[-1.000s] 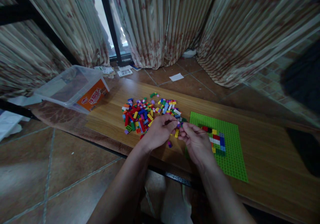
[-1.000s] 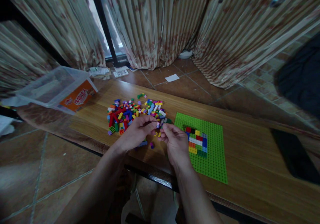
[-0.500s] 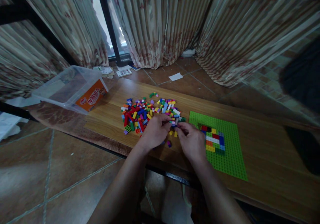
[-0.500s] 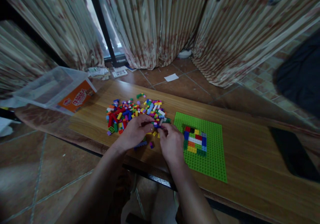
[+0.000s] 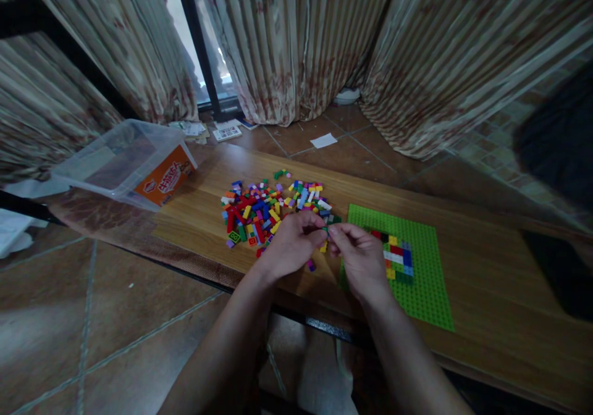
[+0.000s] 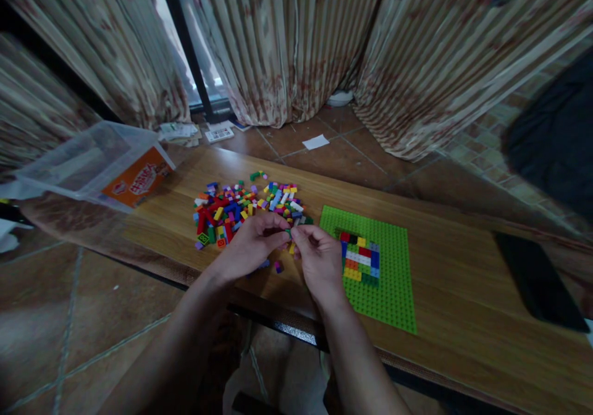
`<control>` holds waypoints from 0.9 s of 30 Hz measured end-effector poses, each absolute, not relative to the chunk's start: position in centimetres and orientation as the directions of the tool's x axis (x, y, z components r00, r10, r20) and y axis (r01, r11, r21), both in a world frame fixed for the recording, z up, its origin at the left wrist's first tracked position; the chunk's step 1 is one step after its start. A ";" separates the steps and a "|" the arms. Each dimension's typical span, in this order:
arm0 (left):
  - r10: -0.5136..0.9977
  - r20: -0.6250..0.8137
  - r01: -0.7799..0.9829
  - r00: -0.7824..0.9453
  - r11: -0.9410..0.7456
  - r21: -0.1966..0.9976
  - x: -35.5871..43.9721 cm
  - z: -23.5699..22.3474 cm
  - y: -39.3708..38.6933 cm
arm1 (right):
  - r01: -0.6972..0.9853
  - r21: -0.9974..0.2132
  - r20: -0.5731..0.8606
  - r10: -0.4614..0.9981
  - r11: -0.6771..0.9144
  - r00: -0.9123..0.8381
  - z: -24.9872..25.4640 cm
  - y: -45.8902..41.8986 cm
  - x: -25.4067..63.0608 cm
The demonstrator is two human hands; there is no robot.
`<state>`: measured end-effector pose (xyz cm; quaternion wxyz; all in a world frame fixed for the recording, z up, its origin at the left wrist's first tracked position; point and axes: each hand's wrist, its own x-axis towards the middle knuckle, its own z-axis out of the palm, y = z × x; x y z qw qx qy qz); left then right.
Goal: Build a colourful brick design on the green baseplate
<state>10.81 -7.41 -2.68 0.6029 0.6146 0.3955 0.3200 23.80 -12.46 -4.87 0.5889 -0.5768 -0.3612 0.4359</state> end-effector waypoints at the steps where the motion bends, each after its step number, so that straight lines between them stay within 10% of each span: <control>1: 0.872 -0.091 0.096 0.481 0.051 0.994 10.8 -2.5 -7.5 | -0.115 -0.992 -0.082 0.932 -0.044 0.353 -4.9 -12.5 23.8; 8: 0.854 -0.105 0.064 0.510 0.084 0.994 10.2 -2.2 -7.2 | -0.288 -0.955 -0.162 0.934 -0.067 0.320 -5.2 -12.5 23.9; 12: 0.935 0.011 0.360 0.354 -0.146 0.922 9.5 -2.8 -6.6 | 0.200 -0.979 0.054 0.907 -0.034 0.418 -5.7 -12.4 24.5; 16: 0.949 0.087 0.546 0.305 -0.249 0.800 9.0 -2.9 -6.4 | 0.658 -0.751 0.309 0.911 0.059 0.272 -5.9 -12.4 24.8; 27: 0.962 0.102 0.615 0.252 -0.241 0.750 8.8 -2.6 -6.2 | 0.695 -0.700 0.383 0.907 0.162 0.174 -5.6 -12.8 24.1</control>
